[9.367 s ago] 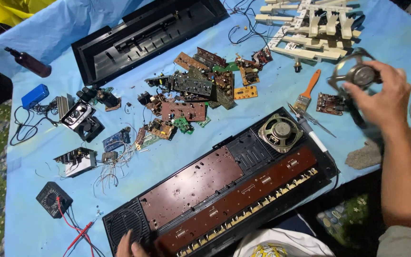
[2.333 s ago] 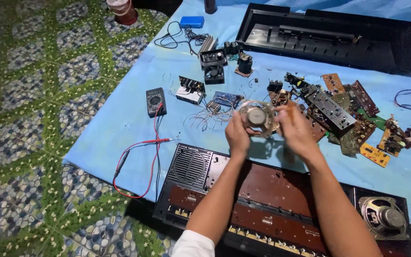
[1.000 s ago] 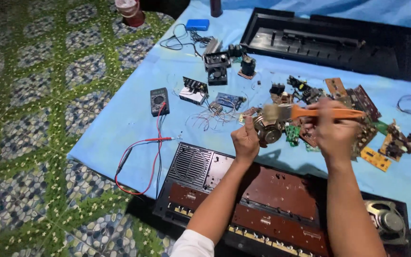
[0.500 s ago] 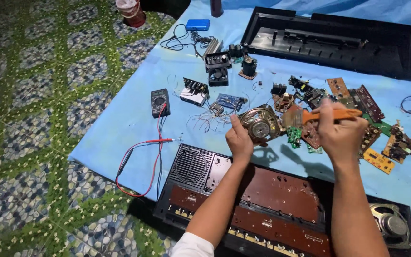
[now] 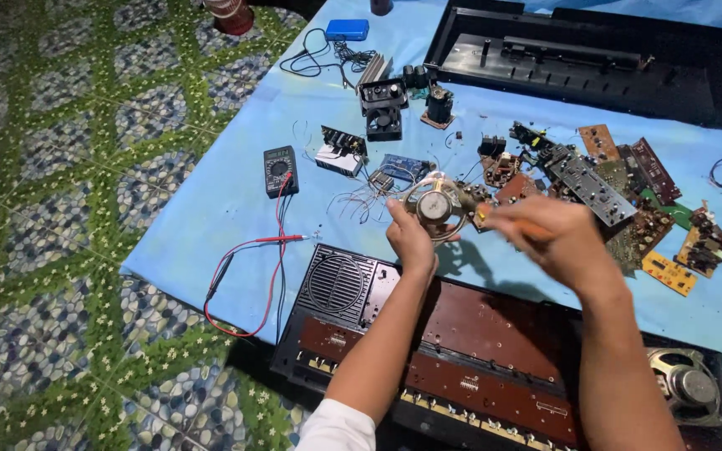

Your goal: The person cleans a speaker component with a brush and then places it into a disassembled electronic device. They use a screwdriver to secure the speaker in place.

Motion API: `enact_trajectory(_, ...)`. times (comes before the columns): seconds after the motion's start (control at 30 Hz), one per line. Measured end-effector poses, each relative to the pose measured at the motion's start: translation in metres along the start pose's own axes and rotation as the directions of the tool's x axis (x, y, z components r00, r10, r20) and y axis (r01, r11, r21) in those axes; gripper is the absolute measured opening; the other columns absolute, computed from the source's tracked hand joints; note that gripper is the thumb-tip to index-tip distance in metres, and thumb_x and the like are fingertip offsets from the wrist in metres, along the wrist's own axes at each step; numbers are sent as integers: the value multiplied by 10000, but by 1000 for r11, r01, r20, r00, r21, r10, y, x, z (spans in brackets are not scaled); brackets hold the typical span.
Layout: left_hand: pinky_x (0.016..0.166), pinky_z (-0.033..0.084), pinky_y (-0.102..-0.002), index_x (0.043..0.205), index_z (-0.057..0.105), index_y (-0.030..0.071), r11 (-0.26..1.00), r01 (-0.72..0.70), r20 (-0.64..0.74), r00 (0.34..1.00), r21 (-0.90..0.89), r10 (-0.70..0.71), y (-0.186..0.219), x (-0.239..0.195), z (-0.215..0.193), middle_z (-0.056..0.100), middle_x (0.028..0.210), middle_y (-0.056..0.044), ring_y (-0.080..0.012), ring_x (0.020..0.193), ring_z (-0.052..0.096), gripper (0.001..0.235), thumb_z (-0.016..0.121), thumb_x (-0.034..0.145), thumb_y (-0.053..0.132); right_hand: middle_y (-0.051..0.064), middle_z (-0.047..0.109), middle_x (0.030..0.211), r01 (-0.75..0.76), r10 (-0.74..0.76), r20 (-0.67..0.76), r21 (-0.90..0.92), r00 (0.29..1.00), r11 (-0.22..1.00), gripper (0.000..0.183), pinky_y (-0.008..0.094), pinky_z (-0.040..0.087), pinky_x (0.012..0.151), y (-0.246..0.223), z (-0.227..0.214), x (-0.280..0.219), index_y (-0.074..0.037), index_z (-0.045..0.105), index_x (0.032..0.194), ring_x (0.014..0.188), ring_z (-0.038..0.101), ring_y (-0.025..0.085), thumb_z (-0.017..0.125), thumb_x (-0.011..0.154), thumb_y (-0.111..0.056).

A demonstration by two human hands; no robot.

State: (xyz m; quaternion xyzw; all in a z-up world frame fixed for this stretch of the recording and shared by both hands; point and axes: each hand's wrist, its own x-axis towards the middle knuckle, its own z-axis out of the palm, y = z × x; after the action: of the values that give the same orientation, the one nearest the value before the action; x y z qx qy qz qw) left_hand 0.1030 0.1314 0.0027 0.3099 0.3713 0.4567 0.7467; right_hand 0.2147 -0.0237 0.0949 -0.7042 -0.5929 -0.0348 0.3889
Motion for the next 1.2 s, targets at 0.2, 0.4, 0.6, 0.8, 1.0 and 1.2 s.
enact_trajectory(0.2, 683, 580, -374, 793, 711, -5, 986, 9, -263, 964, 167, 36, -49, 34, -16, 687, 730, -141, -232, 682, 676, 701, 433, 1062, 580, 131, 785, 782, -72, 62, 64, 175, 996, 982, 78, 421, 575, 649, -34, -4, -1, -159, 813, 944, 719, 747, 372, 748, 902, -172)
enact_trajectory(0.4, 594, 503, -314, 835, 624, -23, 973, 96, -120, 990, 210, -72, -25, 10, -3, 638, 772, -109, -168, 646, 581, 693, 279, 1074, 529, 83, 774, 786, -142, 143, -72, 22, 987, 990, 104, 240, 325, 384, -22, -9, 3, -33, 814, 1012, 440, 514, 112, 764, 934, -80)
enact_trajectory(0.6, 624, 411, -324, 729, 560, 39, 954, 29, -146, 989, 299, 16, -27, 12, -7, 521, 697, -44, -160, 631, 462, 666, 286, 1061, 548, 65, 759, 717, -214, 202, 83, 186, 976, 959, 148, 250, 459, 458, -25, 0, 0, -54, 820, 1000, 540, 673, 133, 782, 862, -91)
enact_trajectory(0.8, 613, 492, -373, 686, 677, -6, 809, -237, -32, 953, 538, 301, 0, -9, 3, 680, 641, -82, -234, 565, 590, 768, 253, 1039, 528, 105, 703, 704, -218, 247, -110, 225, 963, 950, 128, 232, 371, 437, -9, -8, -3, 64, 774, 1028, 512, 562, 133, 740, 950, -31)
enact_trajectory(1.0, 631, 462, -418, 637, 603, -24, 829, -136, -102, 969, 543, 226, 4, -6, 0, 618, 613, -108, -266, 566, 526, 758, 266, 1041, 521, 123, 730, 744, -221, 233, -83, 129, 969, 967, 149, 265, 370, 444, 2, 11, -1, 57, 785, 1026, 501, 536, 161, 752, 932, -55)
enact_trajectory(1.2, 661, 507, -402, 727, 708, -37, 822, -124, -141, 960, 556, 241, -8, 5, -3, 715, 684, -125, -288, 610, 630, 800, 259, 1018, 558, 124, 731, 807, -246, 250, 74, 572, 965, 783, 134, 266, 510, 596, -3, 0, -8, 53, 744, 962, 642, 620, 177, 632, 961, -21)
